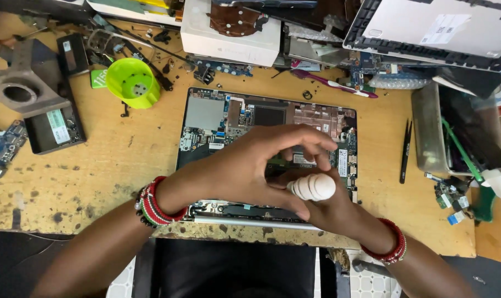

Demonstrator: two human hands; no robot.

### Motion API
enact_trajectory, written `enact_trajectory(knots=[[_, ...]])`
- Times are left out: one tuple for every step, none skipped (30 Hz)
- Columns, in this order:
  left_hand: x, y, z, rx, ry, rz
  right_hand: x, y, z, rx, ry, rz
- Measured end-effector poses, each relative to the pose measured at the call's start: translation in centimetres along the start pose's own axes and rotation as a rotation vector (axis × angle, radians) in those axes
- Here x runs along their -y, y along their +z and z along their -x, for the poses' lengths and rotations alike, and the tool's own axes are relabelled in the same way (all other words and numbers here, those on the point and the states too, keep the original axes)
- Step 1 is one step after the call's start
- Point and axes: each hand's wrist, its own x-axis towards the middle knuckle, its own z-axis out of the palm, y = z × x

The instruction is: Opening a laptop casing by removing screws and prying the panel to inspect internal components.

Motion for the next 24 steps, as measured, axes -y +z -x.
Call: enact_trajectory(knots=[[0.1,-0.5,0.0,0.037,0.015,0.083,-0.7,-0.1,0.3,0.056,-0.016,0.081],[0.2,-1.1,-0.1,0.074,0.030,0.165,-1.3,-0.2,0.6,0.112,-0.033,0.162],[0.3,-1.4,-0.1,0.077,0.034,0.163,-1.5,-0.3,0.7,0.108,-0.035,0.166],[0.3,-1.7,-0.2,0.111,0.033,0.135,-1.8,-0.4,0.9,0.151,-0.070,0.212],[0.4,-1.9,-0.2,0.143,0.031,0.111,-2.0,-0.6,1.1,0.196,-0.101,0.257],[0.3,-2.0,-0.3,0.146,0.034,0.111,-1.3,-0.6,0.6,0.193,-0.100,0.260],[0.2,-2.0,-0.4,0.198,-0.011,0.104,-0.5,-0.6,0.2,0.227,-0.101,0.207],[0.0,-2.1,-0.5,0.249,-0.056,0.097,0.2,-0.7,-0.3,0.261,-0.102,0.155],[0.0,-2.0,-0.6,0.251,-0.055,0.097,0.1,-0.7,-0.1,0.260,-0.102,0.156],[0.0,-2.0,-0.6,0.248,-0.074,0.186,-0.1,-0.8,0.0,0.299,0.013,0.106],[0.0,-2.0,-0.7,0.244,-0.092,0.272,-0.2,-0.8,0.1,0.337,0.124,0.056],[0.4,-2.0,-0.4,0.246,-0.090,0.269,0.3,-1.0,-0.1,0.335,0.121,0.058],[0.8,-2.0,-0.3,0.243,-0.066,0.259,0.8,-1.2,-0.2,0.364,0.077,0.025],[1.3,-2.0,-0.1,0.239,-0.042,0.250,1.3,-1.4,-0.4,0.392,0.032,-0.008],[1.2,-2.0,-0.2,0.241,-0.040,0.250,0.6,-1.4,0.2,0.390,0.032,-0.007],[1.1,-1.9,-0.2,0.246,-0.087,0.282,-0.1,-1.5,0.8,0.403,0.160,0.050],[1.0,-1.8,-0.3,0.251,-0.132,0.315,-0.8,-1.6,1.4,0.416,0.290,0.109],[0.7,-1.9,-0.2,0.253,-0.127,0.317,-1.1,-1.3,1.3,0.414,0.292,0.113],[0.5,-1.9,-0.3,0.246,-0.126,0.319,-1.4,-1.2,1.4,0.426,0.209,0.106],[0.3,-1.9,-0.5,0.238,-0.125,0.321,-1.6,-1.2,1.5,0.438,0.127,0.101],[0.2,-2.2,-0.5,0.252,-0.111,0.328,-1.4,-1.1,1.3,0.423,0.137,0.112],[0.1,-2.4,-0.6,0.283,-0.088,0.253,-1.2,-1.0,1.1,0.416,0.078,0.117],[0.0,-2.5,-0.6,0.311,-0.066,0.181,-1.0,-0.9,1.0,0.410,0.022,0.121],[0.3,-2.5,-0.7,0.325,-0.053,0.192,0.0,-1.0,0.5,0.396,0.035,0.130]])
